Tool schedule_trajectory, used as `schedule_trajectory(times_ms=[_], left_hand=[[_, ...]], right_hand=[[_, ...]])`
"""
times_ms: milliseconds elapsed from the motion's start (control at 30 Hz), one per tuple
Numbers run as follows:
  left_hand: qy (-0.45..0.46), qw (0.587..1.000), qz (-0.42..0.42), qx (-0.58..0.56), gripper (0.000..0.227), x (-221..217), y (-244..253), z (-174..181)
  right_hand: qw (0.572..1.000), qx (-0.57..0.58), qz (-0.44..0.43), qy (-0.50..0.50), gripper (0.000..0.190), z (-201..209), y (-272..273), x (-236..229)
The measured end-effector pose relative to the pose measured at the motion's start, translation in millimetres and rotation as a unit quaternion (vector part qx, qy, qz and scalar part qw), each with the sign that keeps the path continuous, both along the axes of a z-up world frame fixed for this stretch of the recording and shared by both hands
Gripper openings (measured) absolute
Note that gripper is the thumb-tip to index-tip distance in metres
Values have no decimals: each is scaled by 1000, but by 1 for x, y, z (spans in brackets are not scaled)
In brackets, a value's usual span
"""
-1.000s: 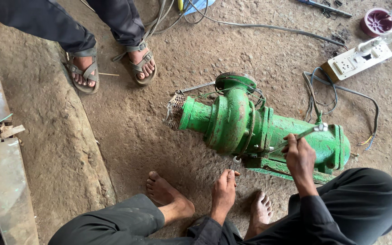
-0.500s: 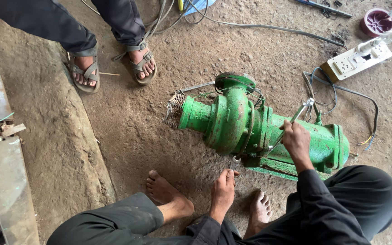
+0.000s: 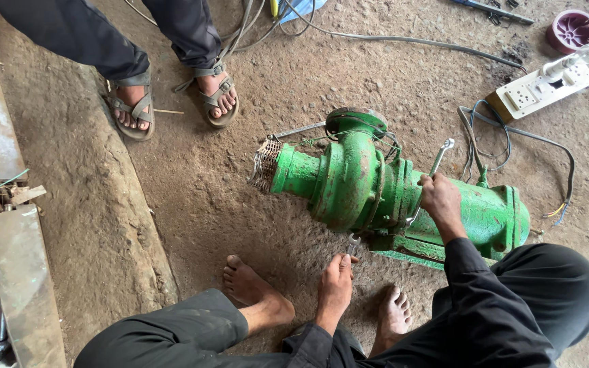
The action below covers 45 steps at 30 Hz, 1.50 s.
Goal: The person sits on the floor and uses a wrench to tighten bolts on a green water pump. They adjust the tool and reposition their hands to work on different bolts around the pump's flange.
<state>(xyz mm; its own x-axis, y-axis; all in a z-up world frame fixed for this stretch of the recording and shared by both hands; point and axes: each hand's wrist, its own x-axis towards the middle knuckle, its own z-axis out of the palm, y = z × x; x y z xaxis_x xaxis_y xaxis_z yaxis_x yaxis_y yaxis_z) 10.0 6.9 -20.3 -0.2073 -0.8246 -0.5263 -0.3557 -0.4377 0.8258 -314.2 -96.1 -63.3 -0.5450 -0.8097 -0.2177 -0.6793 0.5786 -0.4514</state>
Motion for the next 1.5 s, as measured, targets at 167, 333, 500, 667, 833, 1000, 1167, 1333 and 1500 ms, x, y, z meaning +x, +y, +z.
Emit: schedule_trajectory(times_ms=[167, 333, 500, 667, 833, 1000, 1167, 1333, 1500], left_hand=[[10, 1000, 14, -21, 38, 1, 1, -5], [-4, 1000, 8, -20, 38, 3, 1, -4], [-9, 1000, 0, -5, 39, 4, 0, 1], [22, 1000, 4, 4, 37, 7, 0, 11], [87, 991, -89, 56, 39, 7, -2, 7], [189, 969, -153, 42, 40, -7, 6, -2], [131, 991, -25, 8, 41, -30, -1, -11], [186, 979, 55, 70, 49, -56, -14, -40], [318, 937, 88, 119, 55, -79, -17, -58]], right_hand=[[999, 45, -27, -2, 42, -6, -6, 1], [998, 34, -21, 44, 45, -2, -5, 3], [997, 55, -57, -18, 56, 31, -4, 20], [991, -3, -136, -9, 55, 90, 17, 36], [969, -27, 32, -242, 42, 95, 68, 90], [934, 22, 56, -352, 26, 97, 129, 141], [971, -106, -27, -213, 20, 129, 127, 126], [982, -167, -14, -92, 18, 134, 119, 136], [982, -159, -45, -92, 21, 127, 130, 157]])
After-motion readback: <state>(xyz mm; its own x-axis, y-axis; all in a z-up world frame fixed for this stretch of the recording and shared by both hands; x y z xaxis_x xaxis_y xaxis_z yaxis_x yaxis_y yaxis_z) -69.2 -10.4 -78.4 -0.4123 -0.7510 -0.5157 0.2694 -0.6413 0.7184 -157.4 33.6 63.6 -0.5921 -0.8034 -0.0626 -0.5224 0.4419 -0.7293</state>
